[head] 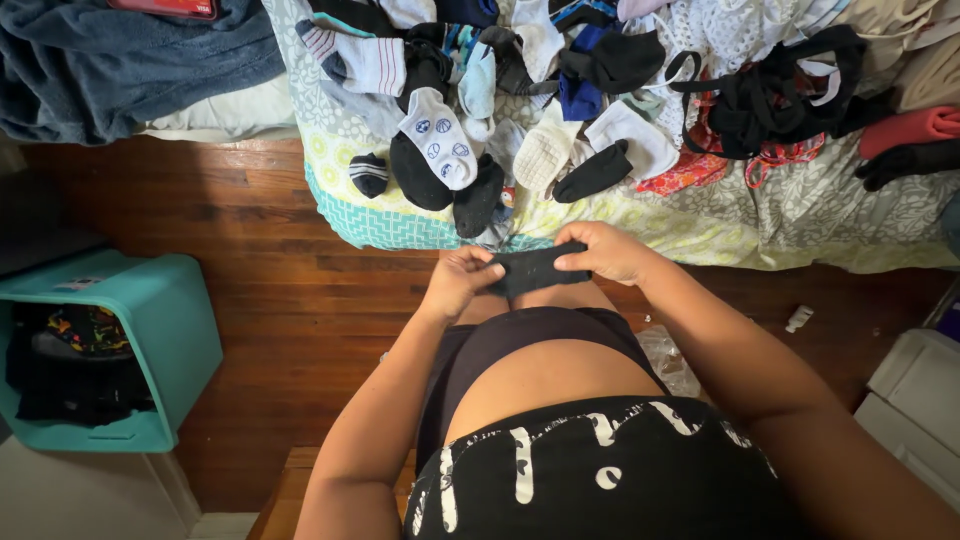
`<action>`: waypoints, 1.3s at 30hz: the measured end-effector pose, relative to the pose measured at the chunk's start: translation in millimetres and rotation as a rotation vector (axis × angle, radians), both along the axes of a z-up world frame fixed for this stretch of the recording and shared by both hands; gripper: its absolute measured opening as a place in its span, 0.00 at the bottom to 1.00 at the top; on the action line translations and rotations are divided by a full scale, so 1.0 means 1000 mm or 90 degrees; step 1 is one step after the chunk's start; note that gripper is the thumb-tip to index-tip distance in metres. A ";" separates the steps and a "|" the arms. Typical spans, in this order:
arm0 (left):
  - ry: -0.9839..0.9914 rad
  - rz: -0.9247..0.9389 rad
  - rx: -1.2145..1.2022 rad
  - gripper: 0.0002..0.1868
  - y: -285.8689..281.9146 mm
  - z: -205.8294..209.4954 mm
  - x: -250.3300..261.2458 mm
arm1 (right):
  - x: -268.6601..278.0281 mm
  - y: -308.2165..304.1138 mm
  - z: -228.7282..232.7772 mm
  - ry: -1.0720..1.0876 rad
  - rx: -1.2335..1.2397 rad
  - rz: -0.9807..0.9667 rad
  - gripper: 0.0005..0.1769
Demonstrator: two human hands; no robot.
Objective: The person sits on a bed and sorts a pile of socks, pairing and folding them by hand. They place the folded pairs into a nearby drawer repeatedly throughout the clip.
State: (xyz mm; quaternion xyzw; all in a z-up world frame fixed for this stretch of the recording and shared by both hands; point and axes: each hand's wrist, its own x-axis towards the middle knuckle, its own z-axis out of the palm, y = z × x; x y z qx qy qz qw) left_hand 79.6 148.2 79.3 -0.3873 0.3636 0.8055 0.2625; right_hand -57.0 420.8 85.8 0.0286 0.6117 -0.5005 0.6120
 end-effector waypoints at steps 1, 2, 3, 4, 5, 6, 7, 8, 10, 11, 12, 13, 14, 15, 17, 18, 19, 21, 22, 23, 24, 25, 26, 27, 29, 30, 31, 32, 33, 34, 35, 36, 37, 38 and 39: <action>-0.005 -0.002 -0.089 0.14 -0.001 -0.009 -0.002 | -0.002 0.003 -0.001 -0.007 0.028 -0.031 0.15; -0.012 -0.006 -0.176 0.17 -0.001 -0.019 -0.003 | -0.003 0.006 -0.002 -0.005 0.059 -0.038 0.14; 0.027 -0.039 -0.361 0.20 -0.001 -0.030 -0.007 | -0.005 0.009 -0.003 -0.003 0.089 -0.045 0.14; 0.067 -0.071 -0.544 0.23 0.000 -0.041 -0.012 | -0.008 0.012 -0.003 -0.002 0.120 -0.052 0.14; 0.110 -0.105 -0.727 0.28 0.001 -0.051 -0.017 | -0.009 0.016 -0.001 -0.012 0.117 -0.057 0.14; 0.112 -0.078 -0.732 0.27 0.005 -0.060 -0.022 | -0.011 0.020 0.000 -0.022 0.114 -0.063 0.14; 0.114 -0.051 -0.737 0.27 0.009 -0.067 -0.028 | -0.014 0.024 0.003 -0.032 0.110 -0.068 0.15; 0.115 -0.025 -0.741 0.27 0.014 -0.071 -0.032 | -0.017 0.029 0.006 -0.085 0.093 -0.127 0.17; -0.072 -0.041 -0.593 0.23 0.018 -0.077 -0.038 | -0.024 0.044 0.014 -0.189 0.058 -0.247 0.21; -0.161 -0.051 -0.515 0.20 0.020 -0.078 -0.038 | -0.026 0.052 0.017 -0.197 0.037 -0.267 0.22; -0.129 -0.026 -0.481 0.18 0.022 -0.078 -0.036 | -0.028 0.060 0.017 -0.204 0.015 -0.288 0.24; -0.096 -0.001 -0.446 0.17 0.023 -0.078 -0.031 | -0.030 0.070 0.016 -0.211 -0.008 -0.309 0.26; -0.064 0.025 -0.414 0.16 0.022 -0.079 -0.027 | -0.032 0.079 0.009 -0.184 0.016 -0.303 0.25; 0.031 0.047 -0.380 0.14 0.020 -0.079 -0.022 | -0.033 0.088 -0.002 -0.157 0.041 -0.298 0.25; 0.215 0.085 -0.303 0.11 0.016 -0.074 -0.016 | -0.030 0.112 -0.030 -0.080 0.119 -0.267 0.24; 0.179 0.092 -0.334 0.11 0.017 -0.070 -0.020 | -0.029 0.125 -0.047 -0.028 0.172 -0.241 0.24; 0.144 0.099 -0.366 0.12 0.018 -0.066 -0.025 | -0.026 0.137 -0.062 0.023 0.225 -0.215 0.24; 0.035 0.077 -0.438 0.16 0.019 -0.059 -0.040 | -0.022 0.156 -0.082 0.185 0.329 -0.251 0.21; -0.041 0.047 -0.477 0.20 0.020 -0.055 -0.047 | -0.021 0.163 -0.086 0.266 0.381 -0.266 0.20; -0.117 0.017 -0.514 0.25 0.023 -0.053 -0.054 | -0.020 0.170 -0.088 0.369 0.412 -0.284 0.20; -0.086 0.041 -0.531 0.25 0.027 -0.051 -0.061 | -0.019 0.176 -0.087 0.472 0.442 -0.298 0.19; -0.055 0.065 -0.547 0.26 0.032 -0.049 -0.066 | -0.018 0.179 -0.085 0.576 0.470 -0.311 0.20; -0.025 0.089 -0.564 0.27 0.036 -0.048 -0.068 | -0.015 0.181 -0.081 0.658 0.480 -0.245 0.19; -0.038 0.110 -0.518 0.24 0.038 -0.047 -0.068 | -0.010 0.184 -0.075 0.739 0.487 -0.177 0.18; -0.058 0.155 -0.427 0.18 0.041 -0.047 -0.069 | -0.007 0.161 -0.060 0.716 0.431 -0.162 0.15; 0.012 0.149 -0.377 0.16 0.042 -0.046 -0.065 | -0.004 0.142 -0.053 0.609 0.369 -0.214 0.14; 0.082 0.142 -0.326 0.14 0.042 -0.043 -0.060 | -0.003 0.122 -0.044 0.500 0.305 -0.260 0.12; 0.151 0.133 -0.277 0.13 0.039 -0.038 -0.055 | -0.003 0.101 -0.034 0.408 0.222 -0.280 0.13; 0.156 0.129 -0.182 0.12 0.036 -0.032 -0.052 | -0.004 0.077 -0.022 0.315 0.139 -0.298 0.14; 0.159 0.123 -0.086 0.11 0.032 -0.024 -0.050 | -0.007 0.055 -0.009 0.210 0.094 -0.298 0.18; 0.161 0.117 0.010 0.11 0.030 -0.015 -0.048 | -0.012 0.035 0.004 0.105 0.050 -0.297 0.22; 0.166 0.101 0.034 0.10 0.029 -0.005 -0.051 | -0.018 0.014 0.017 0.006 0.001 -0.307 0.26; 0.171 0.085 0.058 0.10 0.028 0.005 -0.054 | -0.025 -0.003 0.028 -0.094 -0.048 -0.316 0.30; 0.174 0.070 0.083 0.11 0.028 0.014 -0.058 | -0.031 -0.015 0.039 -0.124 -0.093 -0.305 0.30; 0.168 0.053 0.081 0.11 0.028 0.022 -0.063 | -0.037 -0.024 0.046 -0.153 -0.137 -0.293 0.30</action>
